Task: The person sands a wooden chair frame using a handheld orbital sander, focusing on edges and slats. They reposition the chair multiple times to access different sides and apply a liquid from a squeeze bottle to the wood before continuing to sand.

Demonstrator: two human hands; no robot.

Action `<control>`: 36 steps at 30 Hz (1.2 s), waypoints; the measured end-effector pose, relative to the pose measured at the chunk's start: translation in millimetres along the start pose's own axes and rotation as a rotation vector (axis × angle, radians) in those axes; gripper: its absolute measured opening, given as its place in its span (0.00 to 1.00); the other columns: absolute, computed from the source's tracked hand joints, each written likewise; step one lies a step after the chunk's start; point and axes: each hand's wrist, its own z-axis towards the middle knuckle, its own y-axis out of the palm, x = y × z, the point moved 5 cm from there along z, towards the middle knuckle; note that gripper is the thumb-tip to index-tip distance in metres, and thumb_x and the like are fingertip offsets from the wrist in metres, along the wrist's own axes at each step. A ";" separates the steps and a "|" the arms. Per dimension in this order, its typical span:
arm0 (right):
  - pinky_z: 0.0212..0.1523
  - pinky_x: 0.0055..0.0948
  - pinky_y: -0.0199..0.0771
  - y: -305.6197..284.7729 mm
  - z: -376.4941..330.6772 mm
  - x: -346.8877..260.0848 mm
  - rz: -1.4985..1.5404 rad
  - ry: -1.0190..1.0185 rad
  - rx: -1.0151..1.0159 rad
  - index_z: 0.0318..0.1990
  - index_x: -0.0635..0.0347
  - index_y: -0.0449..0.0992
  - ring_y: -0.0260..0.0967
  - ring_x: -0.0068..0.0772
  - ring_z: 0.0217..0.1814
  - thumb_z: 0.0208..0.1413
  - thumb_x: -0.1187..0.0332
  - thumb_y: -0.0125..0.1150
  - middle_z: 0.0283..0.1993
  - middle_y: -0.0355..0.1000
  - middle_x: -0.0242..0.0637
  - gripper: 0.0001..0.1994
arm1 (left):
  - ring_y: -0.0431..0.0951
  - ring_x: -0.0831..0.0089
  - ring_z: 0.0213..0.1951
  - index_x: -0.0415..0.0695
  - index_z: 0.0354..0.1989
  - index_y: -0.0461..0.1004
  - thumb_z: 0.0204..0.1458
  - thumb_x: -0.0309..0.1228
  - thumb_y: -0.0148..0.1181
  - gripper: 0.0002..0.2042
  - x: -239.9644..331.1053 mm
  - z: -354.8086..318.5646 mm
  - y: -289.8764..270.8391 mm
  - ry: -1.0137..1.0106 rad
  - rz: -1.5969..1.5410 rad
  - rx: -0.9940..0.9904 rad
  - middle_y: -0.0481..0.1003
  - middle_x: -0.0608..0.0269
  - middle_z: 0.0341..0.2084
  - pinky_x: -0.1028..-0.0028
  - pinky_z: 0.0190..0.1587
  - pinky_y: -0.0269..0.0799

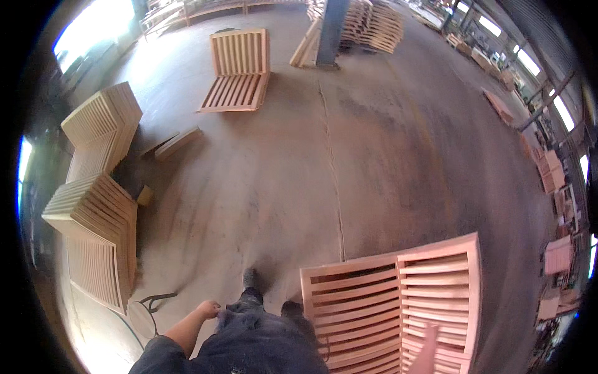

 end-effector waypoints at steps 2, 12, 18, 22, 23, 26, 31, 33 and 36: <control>0.70 0.50 0.56 109.5 -33.1 -36.6 -0.078 -0.248 -0.126 0.71 0.65 0.49 0.49 0.53 0.72 0.70 0.55 0.55 0.70 0.48 0.53 0.33 | 0.82 0.54 0.57 0.50 0.58 0.83 0.55 0.50 0.62 0.25 -39.3 2.0 17.7 -0.077 -0.073 -0.114 0.83 0.52 0.54 0.60 0.60 0.77; 0.45 0.43 0.75 370.4 -236.0 -169.4 -0.273 -0.639 -0.650 0.52 0.60 0.82 0.78 0.41 0.45 0.66 0.52 0.59 0.43 0.82 0.43 0.21 | 0.83 0.48 0.51 0.46 0.46 0.86 0.52 0.50 0.59 0.23 -114.9 92.3 -88.0 -0.015 -0.143 0.093 0.84 0.47 0.44 0.54 0.56 0.78; 0.46 0.35 0.73 381.5 -234.2 -314.1 0.053 -0.508 -1.020 0.50 0.59 0.82 0.77 0.33 0.45 0.65 0.54 0.58 0.44 0.83 0.39 0.19 | 0.85 0.53 0.51 0.42 0.47 0.85 0.53 0.44 0.62 0.21 3.1 150.4 -241.6 0.089 -0.593 0.080 0.85 0.47 0.44 0.57 0.54 0.79; 0.46 0.41 0.76 400.7 -156.3 -450.8 -0.145 -0.568 -0.651 0.50 0.62 0.84 0.79 0.37 0.44 0.65 0.52 0.60 0.43 0.83 0.43 0.21 | 0.86 0.56 0.49 0.39 0.51 0.84 0.54 0.45 0.64 0.23 40.6 210.1 -313.5 0.165 -0.736 0.244 0.85 0.48 0.45 0.60 0.54 0.79; 0.47 0.41 0.76 404.7 -145.7 -485.9 -0.120 -0.590 -0.617 0.50 0.62 0.84 0.79 0.38 0.44 0.65 0.52 0.60 0.44 0.83 0.42 0.21 | 0.86 0.56 0.49 0.39 0.51 0.83 0.54 0.45 0.64 0.24 43.6 223.8 -335.9 0.180 -0.657 0.296 0.85 0.48 0.45 0.60 0.55 0.79; 0.40 0.30 0.76 407.5 -122.9 -600.0 0.041 -0.585 -0.665 0.48 0.62 0.85 0.75 0.26 0.37 0.65 0.56 0.62 0.39 0.80 0.30 0.17 | 0.85 0.56 0.50 0.39 0.52 0.84 0.54 0.45 0.64 0.24 44.4 258.4 -400.2 0.085 -0.590 0.319 0.85 0.49 0.45 0.60 0.56 0.79; 0.42 0.30 0.79 388.0 -88.2 -834.5 -0.312 -1.018 -0.503 0.48 0.59 0.85 0.78 0.26 0.38 0.64 0.61 0.66 0.40 0.81 0.31 0.13 | 0.87 0.60 0.38 0.37 0.40 0.87 0.51 0.40 0.65 0.17 0.5 288.5 -455.1 -0.361 -0.650 0.188 0.86 0.52 0.34 0.62 0.45 0.81; 0.43 0.30 0.79 364.4 -107.7 -937.6 -0.146 -1.019 -0.411 0.49 0.60 0.85 0.78 0.26 0.39 0.64 0.61 0.66 0.41 0.82 0.32 0.13 | 0.86 0.64 0.34 0.36 0.37 0.87 0.51 0.38 0.66 0.16 -10.0 299.7 -476.1 -0.430 -0.777 0.227 0.85 0.54 0.29 0.65 0.41 0.80; 0.43 0.31 0.80 348.5 -130.2 -1065.9 0.111 -0.969 -0.381 0.50 0.61 0.84 0.80 0.26 0.40 0.64 0.61 0.65 0.42 0.83 0.34 0.14 | 0.84 0.68 0.29 0.36 0.33 0.86 0.50 0.36 0.66 0.13 -12.3 328.9 -501.9 -0.476 -0.950 0.292 0.84 0.58 0.25 0.67 0.36 0.78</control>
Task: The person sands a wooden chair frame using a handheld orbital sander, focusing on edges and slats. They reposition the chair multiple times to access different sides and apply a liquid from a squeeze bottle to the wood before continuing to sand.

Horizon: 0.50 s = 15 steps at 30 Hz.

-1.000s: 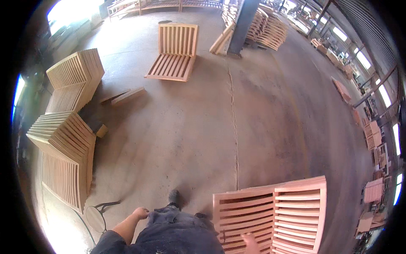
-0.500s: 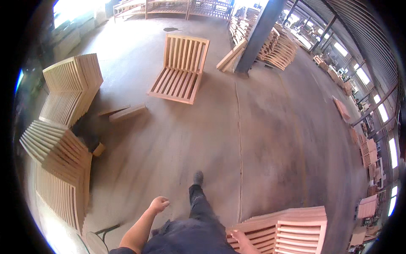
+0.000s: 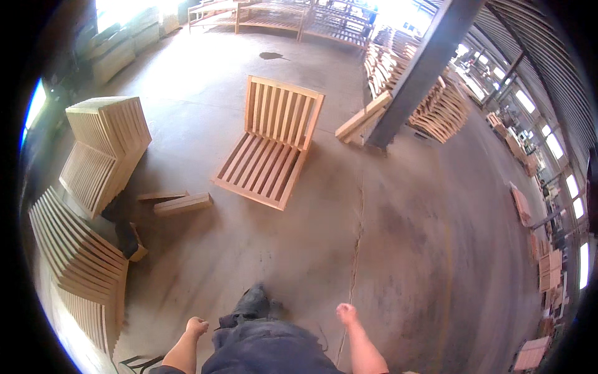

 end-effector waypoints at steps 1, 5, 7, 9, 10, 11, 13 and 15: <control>0.43 0.31 0.80 -5.1 29.2 -31.9 -0.015 -0.024 -0.008 0.50 0.61 0.84 0.80 0.26 0.41 0.64 0.60 0.65 0.42 0.83 0.35 0.15 | 0.83 0.69 0.28 0.36 0.32 0.86 0.50 0.35 0.66 0.13 14.3 10.3 4.3 -0.006 -0.056 0.006 0.84 0.59 0.24 0.68 0.35 0.78; 0.47 0.33 0.81 -8.3 126.5 -181.7 0.028 0.070 -0.242 0.54 0.59 0.83 0.82 0.30 0.43 0.63 0.58 0.66 0.44 0.84 0.37 0.18 | 0.83 0.69 0.28 0.39 0.33 0.87 0.50 0.34 0.65 0.11 97.6 29.7 36.2 -0.117 0.008 -0.105 0.84 0.59 0.24 0.67 0.35 0.78; 0.52 0.34 0.80 5.9 186.5 -217.4 -0.141 -0.059 -0.273 0.56 0.59 0.83 0.82 0.33 0.46 0.63 0.56 0.65 0.47 0.84 0.41 0.21 | 0.84 0.68 0.28 0.39 0.31 0.86 0.50 0.38 0.67 0.13 121.5 77.2 51.3 -0.068 0.086 -0.128 0.83 0.59 0.23 0.65 0.34 0.80; 0.57 0.37 0.78 7.8 225.5 -255.2 -0.243 -0.071 -0.326 0.58 0.59 0.82 0.80 0.38 0.53 0.63 0.53 0.64 0.53 0.82 0.44 0.23 | 0.84 0.67 0.28 0.38 0.29 0.86 0.50 0.40 0.67 0.14 163.2 116.3 60.2 -0.113 0.048 -0.152 0.83 0.58 0.23 0.64 0.34 0.80; 0.61 0.39 0.76 -0.3 233.6 -293.1 -0.254 -0.025 -0.361 0.59 0.59 0.81 0.79 0.42 0.59 0.63 0.51 0.64 0.57 0.80 0.45 0.25 | 0.84 0.66 0.28 0.38 0.29 0.85 0.49 0.40 0.67 0.15 191.7 138.1 60.3 -0.148 -0.003 -0.165 0.83 0.57 0.23 0.64 0.34 0.80; 0.64 0.42 0.75 -7.9 239.0 -326.9 -0.265 0.030 -0.411 0.61 0.58 0.80 0.77 0.45 0.64 0.62 0.49 0.64 0.62 0.79 0.47 0.27 | 0.84 0.66 0.28 0.38 0.28 0.85 0.49 0.41 0.67 0.16 210.7 151.2 59.6 -0.200 -0.050 -0.176 0.83 0.57 0.23 0.63 0.35 0.80; 0.65 0.40 0.74 -20.9 281.8 -359.9 -0.399 -0.051 -0.429 0.59 0.59 0.81 0.76 0.43 0.65 0.61 0.49 0.65 0.61 0.79 0.47 0.27 | 0.84 0.64 0.29 0.38 0.27 0.84 0.49 0.40 0.66 0.15 281.8 203.1 47.2 -0.001 0.383 -0.174 0.83 0.55 0.25 0.62 0.38 0.81; 0.66 0.40 0.73 -37.8 334.7 -370.1 -0.416 -0.038 -0.417 0.58 0.58 0.82 0.76 0.44 0.65 0.59 0.48 0.65 0.62 0.79 0.45 0.27 | 0.85 0.65 0.33 0.37 0.26 0.84 0.52 0.42 0.65 0.17 403.7 208.8 14.2 0.218 0.275 0.007 0.83 0.54 0.26 0.62 0.41 0.81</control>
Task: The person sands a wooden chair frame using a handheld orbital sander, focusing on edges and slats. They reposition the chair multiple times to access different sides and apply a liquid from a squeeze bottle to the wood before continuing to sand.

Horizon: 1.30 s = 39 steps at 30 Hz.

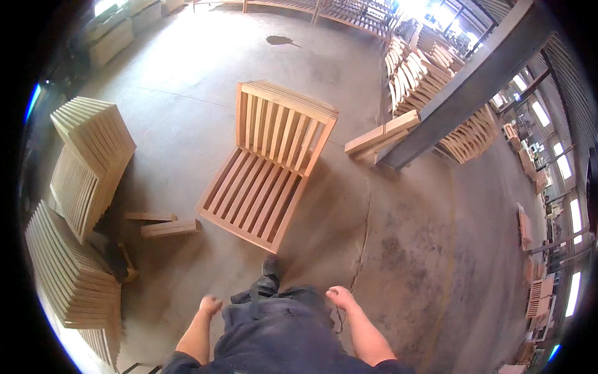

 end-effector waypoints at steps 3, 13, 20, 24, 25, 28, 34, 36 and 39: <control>0.61 0.40 0.77 -54.5 48.1 -28.6 0.060 0.146 0.004 0.57 0.60 0.83 0.79 0.43 0.62 0.60 0.50 0.65 0.58 0.81 0.46 0.26 | 0.84 0.65 0.41 0.34 0.40 0.83 0.57 0.37 0.63 0.15 119.8 14.1 -87.4 0.171 -0.545 0.184 0.85 0.56 0.36 0.64 0.46 0.79; 0.66 0.40 0.73 -228.3 333.0 -190.6 0.198 -0.208 0.121 0.62 0.67 0.77 0.75 0.44 0.66 0.61 0.57 0.67 0.62 0.78 0.51 0.27 | 0.84 0.68 0.41 0.34 0.50 0.80 0.56 0.31 0.64 0.16 209.8 40.4 -94.1 -0.122 -0.617 0.358 0.83 0.52 0.40 0.66 0.45 0.80; 0.69 0.42 0.72 -363.2 472.9 -339.3 0.315 -0.513 0.332 0.65 0.68 0.71 0.72 0.49 0.69 0.58 0.62 0.71 0.62 0.75 0.55 0.30 | 0.85 0.55 0.46 0.38 0.46 0.85 0.54 0.36 0.64 0.16 245.1 -68.1 36.3 -0.239 -0.209 0.185 0.84 0.43 0.41 0.56 0.47 0.78; 0.67 0.42 0.73 -408.1 511.7 -398.1 0.121 -0.682 0.242 0.63 0.64 0.75 0.73 0.49 0.68 0.58 0.62 0.70 0.62 0.76 0.53 0.27 | 0.85 0.59 0.39 0.39 0.40 0.85 0.55 0.37 0.63 0.14 304.0 -101.4 60.0 -0.302 -0.403 0.283 0.84 0.48 0.32 0.59 0.44 0.77; 0.66 0.43 0.73 -412.5 521.2 -402.1 0.046 -0.697 0.213 0.63 0.63 0.75 0.73 0.50 0.68 0.58 0.62 0.70 0.62 0.76 0.52 0.27 | 0.85 0.61 0.36 0.38 0.38 0.84 0.55 0.37 0.63 0.14 372.2 -96.3 29.4 -0.372 -0.560 0.301 0.83 0.51 0.29 0.60 0.43 0.77; 0.66 0.44 0.73 -402.4 548.3 -417.4 -0.053 -0.700 0.023 0.64 0.62 0.75 0.74 0.53 0.65 0.57 0.60 0.69 0.61 0.77 0.53 0.29 | 0.83 0.68 0.30 0.37 0.36 0.84 0.55 0.34 0.62 0.12 382.2 -109.9 33.2 -0.662 -0.698 0.200 0.81 0.57 0.24 0.64 0.37 0.77; 0.65 0.40 0.72 -377.9 598.2 -452.8 -0.220 -0.574 -0.397 0.64 0.60 0.75 0.76 0.49 0.63 0.53 0.57 0.72 0.58 0.79 0.52 0.31 | 0.79 0.73 0.25 0.35 0.32 0.83 0.53 0.28 0.61 0.08 473.4 -112.1 28.5 -0.818 -0.870 0.313 0.81 0.63 0.25 0.70 0.29 0.74; 0.63 0.41 0.74 -374.6 596.1 -475.2 -0.386 -0.536 -0.434 0.64 0.58 0.75 0.77 0.47 0.61 0.52 0.60 0.73 0.58 0.79 0.52 0.31 | 0.81 0.72 0.28 0.36 0.27 0.83 0.49 0.32 0.61 0.11 476.1 -117.9 51.3 -0.786 -0.773 0.243 0.81 0.60 0.22 0.68 0.32 0.76; 0.61 0.42 0.75 -363.7 607.0 -481.9 -0.339 -0.611 -0.481 0.63 0.58 0.76 0.77 0.46 0.60 0.52 0.59 0.73 0.57 0.80 0.53 0.30 | 0.81 0.70 0.27 0.36 0.24 0.82 0.46 0.35 0.60 0.13 498.5 -130.1 73.5 -0.762 -0.765 0.370 0.79 0.59 0.19 0.65 0.33 0.74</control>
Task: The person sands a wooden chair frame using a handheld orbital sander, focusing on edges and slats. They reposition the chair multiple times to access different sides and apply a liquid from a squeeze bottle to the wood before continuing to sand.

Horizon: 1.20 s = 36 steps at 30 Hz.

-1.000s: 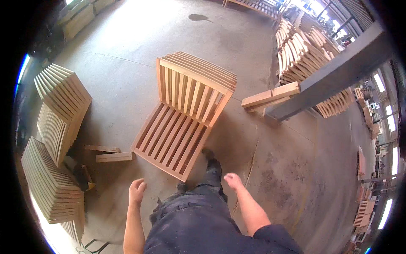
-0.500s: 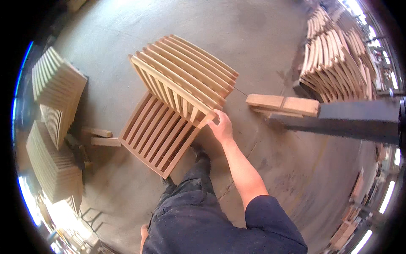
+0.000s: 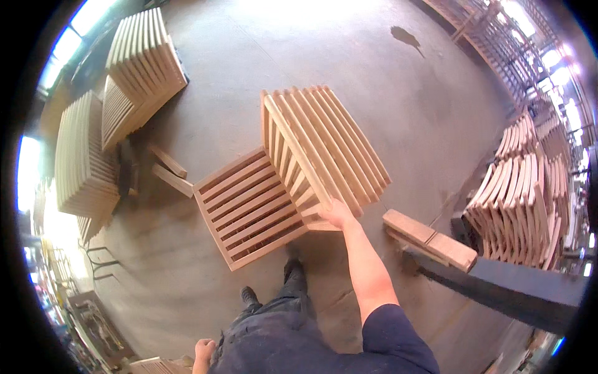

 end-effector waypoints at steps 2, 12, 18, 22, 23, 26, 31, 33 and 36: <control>0.53 0.42 0.79 5.5 7.5 11.7 -0.043 -0.003 0.056 0.56 0.59 0.81 0.82 0.45 0.48 0.52 0.59 0.72 0.45 0.83 0.50 0.24 | 0.81 0.68 0.26 0.35 0.26 0.82 0.46 0.35 0.60 0.13 -28.9 -9.8 14.5 0.001 0.004 -0.005 0.80 0.57 0.20 0.63 0.32 0.74; 0.32 0.35 0.80 88.4 -115.6 -70.8 0.487 0.206 -0.256 0.49 0.64 0.77 0.79 0.32 0.33 0.54 0.74 0.71 0.31 0.77 0.35 0.15 | 0.84 0.65 0.31 0.25 0.53 0.75 0.55 0.24 0.61 0.19 -112.2 10.1 100.6 -0.252 -0.882 0.020 0.82 0.49 0.35 0.67 0.32 0.81; 0.33 0.35 0.82 205.6 -203.6 -119.3 0.551 0.083 -0.299 0.47 0.65 0.72 0.76 0.30 0.29 0.56 0.74 0.69 0.31 0.76 0.37 0.14 | 0.79 0.55 0.60 0.39 0.73 0.62 0.44 0.29 0.74 0.43 85.2 5.5 65.5 0.243 -0.544 -0.227 0.77 0.45 0.60 0.59 0.59 0.79; 0.38 0.34 0.84 265.7 -241.5 -171.4 0.577 0.112 -0.388 0.48 0.65 0.73 0.79 0.29 0.36 0.60 0.65 0.69 0.37 0.79 0.39 0.15 | 0.79 0.51 0.59 0.46 0.71 0.68 0.42 0.33 0.77 0.42 152.3 -11.0 70.7 0.830 -0.205 0.084 0.78 0.47 0.58 0.58 0.63 0.74; 0.41 0.33 0.83 279.8 -244.0 -176.8 0.565 0.120 -0.400 0.51 0.65 0.75 0.80 0.31 0.39 0.61 0.64 0.69 0.40 0.79 0.40 0.17 | 0.80 0.53 0.57 0.46 0.67 0.71 0.41 0.34 0.78 0.39 170.9 -23.2 54.9 0.840 -0.296 0.050 0.80 0.49 0.55 0.58 0.61 0.75; 0.46 0.34 0.86 321.4 -254.0 -194.6 0.633 0.137 -0.506 0.51 0.68 0.77 0.82 0.34 0.43 0.63 0.62 0.70 0.44 0.80 0.40 0.18 | 0.82 0.58 0.46 0.44 0.50 0.80 0.43 0.31 0.77 0.23 137.0 8.2 71.8 0.715 -0.772 0.179 0.82 0.56 0.40 0.61 0.51 0.76; 0.53 0.33 0.86 377.8 -276.5 -245.6 0.842 0.233 -0.613 0.52 0.65 0.78 0.82 0.33 0.47 0.64 0.61 0.71 0.45 0.80 0.38 0.17 | 0.81 0.72 0.36 0.44 0.31 0.79 0.47 0.20 0.71 0.07 71.4 89.5 61.8 0.861 -0.774 0.601 0.80 0.66 0.30 0.69 0.40 0.78; 0.58 0.30 0.84 386.4 -278.8 -274.0 0.864 0.214 -0.661 0.54 0.66 0.77 0.81 0.32 0.53 0.64 0.60 0.71 0.48 0.79 0.39 0.20 | 0.82 0.73 0.38 0.47 0.28 0.77 0.48 0.18 0.70 0.09 95.6 66.5 -5.2 0.978 -1.292 0.420 0.80 0.66 0.31 0.71 0.41 0.78; 0.58 0.33 0.84 390.5 -284.0 -334.8 0.893 -0.017 -0.754 0.60 0.72 0.70 0.81 0.37 0.54 0.64 0.57 0.71 0.53 0.77 0.46 0.28 | 0.78 0.81 0.34 0.48 0.27 0.75 0.52 0.19 0.69 0.09 74.7 87.5 -65.6 0.851 -1.277 0.387 0.76 0.72 0.27 0.76 0.34 0.74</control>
